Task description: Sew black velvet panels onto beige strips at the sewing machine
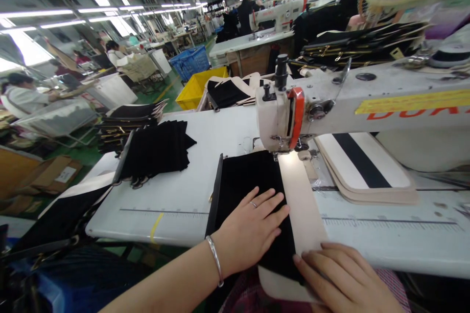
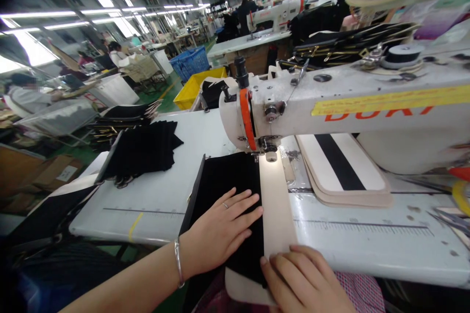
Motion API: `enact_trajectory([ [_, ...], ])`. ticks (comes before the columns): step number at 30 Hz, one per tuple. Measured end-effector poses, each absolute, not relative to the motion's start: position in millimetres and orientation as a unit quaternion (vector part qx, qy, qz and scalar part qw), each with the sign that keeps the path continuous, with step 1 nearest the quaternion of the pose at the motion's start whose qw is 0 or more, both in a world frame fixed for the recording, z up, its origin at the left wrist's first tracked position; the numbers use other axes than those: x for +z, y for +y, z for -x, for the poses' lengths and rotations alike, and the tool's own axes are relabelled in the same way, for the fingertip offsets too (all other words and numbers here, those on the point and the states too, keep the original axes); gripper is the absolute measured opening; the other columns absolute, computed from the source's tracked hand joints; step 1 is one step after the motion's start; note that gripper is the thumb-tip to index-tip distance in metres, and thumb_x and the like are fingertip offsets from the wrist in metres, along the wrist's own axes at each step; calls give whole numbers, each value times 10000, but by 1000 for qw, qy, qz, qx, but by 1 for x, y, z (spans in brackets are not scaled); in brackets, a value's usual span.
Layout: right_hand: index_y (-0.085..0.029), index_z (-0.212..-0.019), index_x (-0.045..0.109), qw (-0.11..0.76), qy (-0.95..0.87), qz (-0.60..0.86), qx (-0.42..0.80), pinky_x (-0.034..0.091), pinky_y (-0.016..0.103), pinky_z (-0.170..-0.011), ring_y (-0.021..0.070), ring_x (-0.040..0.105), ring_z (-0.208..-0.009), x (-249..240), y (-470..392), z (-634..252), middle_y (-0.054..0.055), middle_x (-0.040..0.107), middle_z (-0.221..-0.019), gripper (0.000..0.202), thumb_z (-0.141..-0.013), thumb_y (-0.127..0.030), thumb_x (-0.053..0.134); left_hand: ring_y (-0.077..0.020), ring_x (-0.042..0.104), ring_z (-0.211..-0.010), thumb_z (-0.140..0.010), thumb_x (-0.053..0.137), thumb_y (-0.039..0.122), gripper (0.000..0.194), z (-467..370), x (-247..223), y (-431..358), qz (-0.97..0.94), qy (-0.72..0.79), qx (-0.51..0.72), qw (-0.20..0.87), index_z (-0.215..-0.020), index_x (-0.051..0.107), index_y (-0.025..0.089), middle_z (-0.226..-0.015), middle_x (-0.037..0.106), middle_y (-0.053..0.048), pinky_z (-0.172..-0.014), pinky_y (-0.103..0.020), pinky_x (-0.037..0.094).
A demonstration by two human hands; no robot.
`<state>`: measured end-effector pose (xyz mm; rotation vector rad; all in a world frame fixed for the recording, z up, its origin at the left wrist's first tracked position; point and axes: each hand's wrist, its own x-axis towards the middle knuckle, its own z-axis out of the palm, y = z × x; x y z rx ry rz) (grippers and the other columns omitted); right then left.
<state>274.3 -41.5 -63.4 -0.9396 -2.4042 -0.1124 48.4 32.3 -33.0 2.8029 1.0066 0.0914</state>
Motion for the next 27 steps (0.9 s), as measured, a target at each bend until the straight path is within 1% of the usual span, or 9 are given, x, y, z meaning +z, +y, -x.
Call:
enact_trajectory([
  [2,-207,-1081,657,275,-896,345,-37,397,354,-975,133,634,-863,-63,-35,-275,-42,693,-950,249,-939,-305,477,-231,300,-1422,-1005,391,310,411,-49,-33,35,-941,329,30,77,-1400,428,201,-1501,401,-51,-1191,-480,234],
  [4,-204,-1081,654,274,-896,348,-27,353,372,-1034,131,631,-859,-64,-30,-275,-38,689,-948,234,-916,-278,505,-215,319,-1414,-1008,387,294,387,-48,-33,33,-946,311,39,80,-1373,459,186,-1476,437,-49,-1197,-458,234],
  [8,-199,-1112,645,288,-887,360,-9,321,364,-1076,131,625,-892,-65,-21,-272,-24,689,-960,251,-887,-230,539,-159,390,-1371,-992,449,322,331,-42,-36,21,-946,287,97,114,-1276,551,187,-1384,544,-18,-1217,-365,217],
  [10,-196,-1115,645,295,-882,366,0,316,361,-1082,132,621,-904,-66,-17,-270,-20,688,-970,252,-885,-218,547,-146,412,-1355,-986,465,276,293,-38,-40,17,-942,285,127,124,-1243,578,191,-1348,577,-5,-1217,-343,217],
  [13,-215,-1113,647,311,-871,380,12,320,366,-1070,138,612,-914,-68,-13,-267,-23,685,-985,248,-885,-202,551,-141,429,-1343,-986,450,186,274,-35,-49,19,-942,275,146,126,-1215,599,198,-1325,598,8,-1215,-349,224],
  [17,-258,-1156,628,317,-858,403,42,335,400,-1042,155,596,-922,-72,-9,-265,-28,678,-1010,276,-902,-203,534,-145,466,-1311,-983,456,177,263,-35,-55,31,-943,263,161,126,-1193,612,197,-1294,622,4,-1210,-360,239],
  [22,-221,-1281,547,272,-865,420,48,344,438,-1038,177,557,-985,-74,0,-264,6,644,-1104,388,-894,-202,561,-167,480,-1296,-982,438,179,262,-37,-56,47,-948,254,152,112,-1178,610,163,-1290,620,-27,-1199,-374,263],
  [27,-204,-1271,532,227,-864,447,47,376,469,-1002,226,515,-1062,-73,12,-267,37,615,-1153,370,-904,-240,560,-169,480,-1292,-978,421,157,264,-41,-54,65,-955,255,128,78,-1165,607,143,-1287,616,-47,-1186,-378,292],
])
